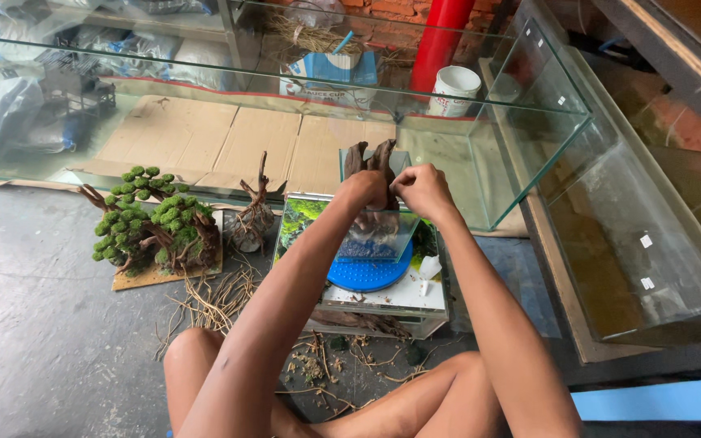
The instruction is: The person arranges a piece of driftwood inside a small glass tank placed on a blue rotating stand. They rotate the stand to view different angles and adjust the wood's position by hand. The person also handles smaller pieces of driftwood and moss, placing them into the tank.
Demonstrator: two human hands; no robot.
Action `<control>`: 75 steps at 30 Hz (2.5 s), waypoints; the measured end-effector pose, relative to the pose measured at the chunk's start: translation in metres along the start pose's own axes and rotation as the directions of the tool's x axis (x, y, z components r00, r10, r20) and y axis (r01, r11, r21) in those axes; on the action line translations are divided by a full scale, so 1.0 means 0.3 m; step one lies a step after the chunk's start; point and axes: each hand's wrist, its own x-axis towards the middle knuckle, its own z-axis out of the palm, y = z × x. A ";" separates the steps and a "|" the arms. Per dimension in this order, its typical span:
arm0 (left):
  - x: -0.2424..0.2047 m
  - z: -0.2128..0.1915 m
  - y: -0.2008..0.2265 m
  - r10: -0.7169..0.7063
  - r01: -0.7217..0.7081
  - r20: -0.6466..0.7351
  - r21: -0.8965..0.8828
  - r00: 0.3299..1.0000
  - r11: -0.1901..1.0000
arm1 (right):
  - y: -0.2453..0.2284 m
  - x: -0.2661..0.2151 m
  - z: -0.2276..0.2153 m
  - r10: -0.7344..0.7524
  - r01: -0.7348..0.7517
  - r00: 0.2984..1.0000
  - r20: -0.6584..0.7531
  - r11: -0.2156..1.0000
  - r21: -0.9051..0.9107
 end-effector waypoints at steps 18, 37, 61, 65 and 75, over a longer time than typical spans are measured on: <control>0.244 0.207 -0.073 0.117 -0.012 -0.288 0.341 0.950 0.940 | -0.049 0.053 -0.053 -0.379 0.461 0.887 0.264 0.693 -0.554; -0.144 0.068 0.042 0.072 0.024 -0.555 0.164 0.829 0.986 | -0.030 0.086 0.066 -0.216 0.377 0.926 0.310 0.563 -0.735; 0.075 0.130 -0.007 0.198 -0.375 -0.974 0.143 0.110 0.916 | -0.062 0.131 0.094 0.158 0.089 0.934 0.319 0.763 -0.640; 0.097 0.121 0.006 0.135 -0.291 -0.976 0.080 0.173 0.953 | -0.038 0.159 0.088 0.123 0.137 0.919 0.373 0.790 -0.598; 0.005 -0.041 -0.047 0.214 -0.222 0.060 0.224 0.975 0.949 | -0.041 0.164 0.087 0.129 0.154 0.906 0.402 0.786 -0.599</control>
